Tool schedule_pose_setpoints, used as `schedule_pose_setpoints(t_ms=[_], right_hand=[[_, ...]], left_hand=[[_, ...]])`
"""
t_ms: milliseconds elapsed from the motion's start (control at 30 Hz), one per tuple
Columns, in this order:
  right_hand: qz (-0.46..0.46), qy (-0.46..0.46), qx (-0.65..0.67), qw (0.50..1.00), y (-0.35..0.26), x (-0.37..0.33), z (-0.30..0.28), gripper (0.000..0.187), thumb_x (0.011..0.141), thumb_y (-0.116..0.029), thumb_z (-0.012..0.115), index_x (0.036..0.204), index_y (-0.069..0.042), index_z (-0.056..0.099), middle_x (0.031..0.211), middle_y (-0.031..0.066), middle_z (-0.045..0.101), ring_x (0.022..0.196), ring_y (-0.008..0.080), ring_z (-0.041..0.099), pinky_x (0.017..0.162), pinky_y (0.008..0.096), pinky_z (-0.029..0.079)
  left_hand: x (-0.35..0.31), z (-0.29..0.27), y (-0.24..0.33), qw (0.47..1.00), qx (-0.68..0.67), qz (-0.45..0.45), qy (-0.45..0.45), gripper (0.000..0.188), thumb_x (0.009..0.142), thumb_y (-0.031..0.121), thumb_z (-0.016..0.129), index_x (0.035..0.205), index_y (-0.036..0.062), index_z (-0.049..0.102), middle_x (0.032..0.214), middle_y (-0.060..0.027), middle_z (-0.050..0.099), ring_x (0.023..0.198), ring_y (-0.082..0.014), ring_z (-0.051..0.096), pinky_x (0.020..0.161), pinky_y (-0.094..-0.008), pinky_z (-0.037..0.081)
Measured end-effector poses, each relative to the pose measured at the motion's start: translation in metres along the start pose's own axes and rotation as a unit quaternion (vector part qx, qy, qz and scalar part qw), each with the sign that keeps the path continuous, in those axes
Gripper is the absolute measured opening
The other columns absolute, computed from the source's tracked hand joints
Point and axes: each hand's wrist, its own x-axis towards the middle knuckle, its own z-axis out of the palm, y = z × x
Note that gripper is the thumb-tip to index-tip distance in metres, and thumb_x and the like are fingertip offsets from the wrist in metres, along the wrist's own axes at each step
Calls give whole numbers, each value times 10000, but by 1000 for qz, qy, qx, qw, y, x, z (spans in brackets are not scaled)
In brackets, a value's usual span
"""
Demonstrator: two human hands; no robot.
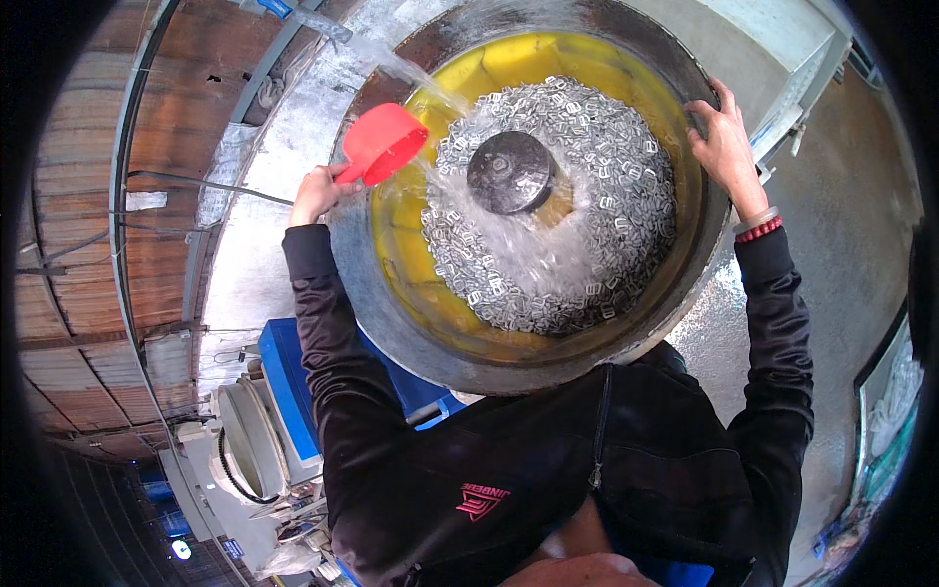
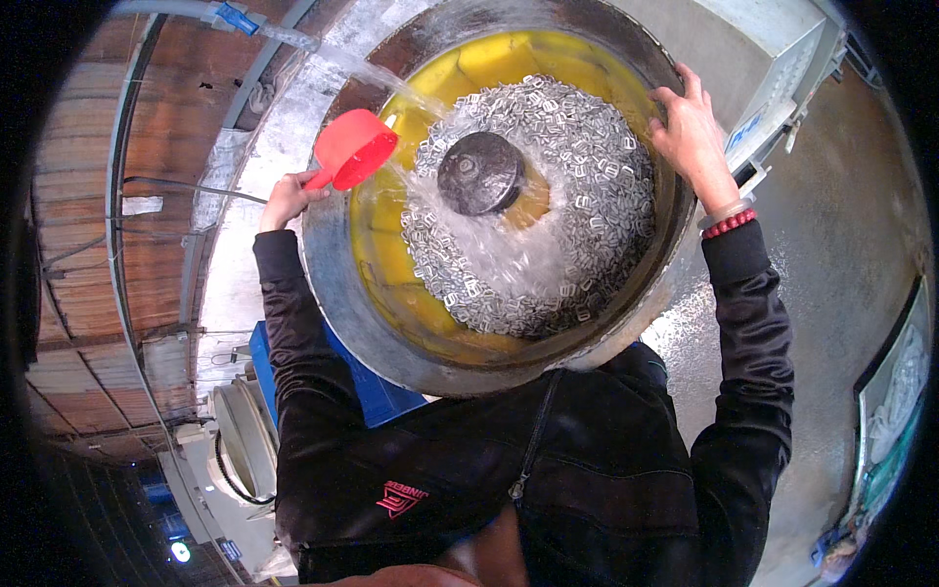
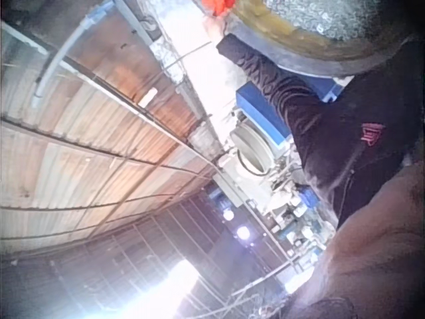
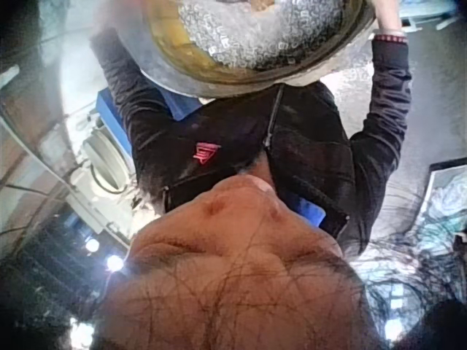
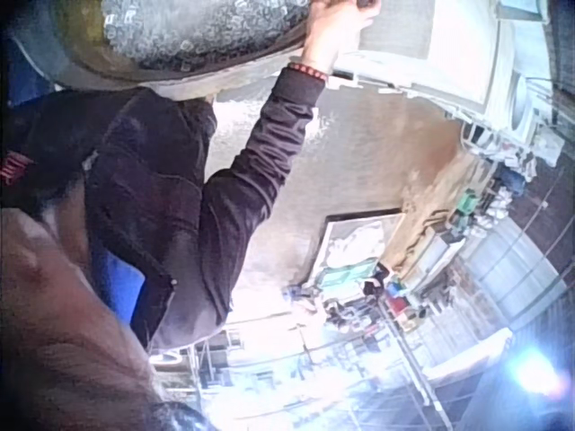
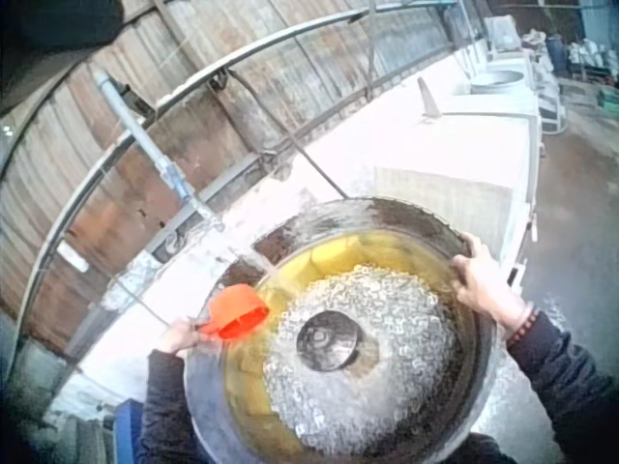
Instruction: The person pours a yellow liquid from a red scoop into a large rotating industrial drum containing small metallic parts. The person repeatedly scoops and pours the liquid while the drum spins, then walks away from the machine.
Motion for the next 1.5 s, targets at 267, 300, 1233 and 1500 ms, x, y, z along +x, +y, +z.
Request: schedule_pose_setpoints(t_ms=[267, 300, 1233, 1500], right_hand=[[4, -1, -16, 1000, 1, 0, 1, 348, 693, -56, 581, 1041, -67, 575, 1342, 205, 267, 1183, 389, 355, 992, 415, 325], [5, -3, -17, 1000, 1, 0, 1, 349, 692, -57, 581, 1041, -66, 575, 1342, 207, 266, 1182, 390, 355, 992, 415, 326], [2, 0, -12, 1000, 0, 1, 0, 351, 691, -59, 571, 1042, -66, 574, 1345, 197, 265, 1179, 399, 358, 980, 412, 341], [26, -18, -24, 999, -3, 0, -2, 339, 699, -70, 581, 1038, -72, 575, 1346, 177, 267, 1167, 378, 377, 952, 415, 376]], left_hand=[[60, 66, -2, 534, -819, -122, -171, 293, 842, 156, 567, 1041, -1, 420, 730, -69, 487, 496, -72, 404, 367, -163, 306], [68, 70, 2, 418, -875, -126, -208, 309, 848, 149, 557, 1065, -8, 403, 742, -77, 484, 505, -74, 405, 371, -162, 308], [23, 19, 39, 991, -43, 21, 129, 333, 732, 217, 667, 1007, 35, 626, 710, -80, 641, 623, -138, 596, 575, -266, 463], [64, 71, -14, 535, -819, -129, -162, 276, 853, 169, 548, 1060, 12, 455, 720, -55, 484, 470, -62, 395, 360, -156, 300]])
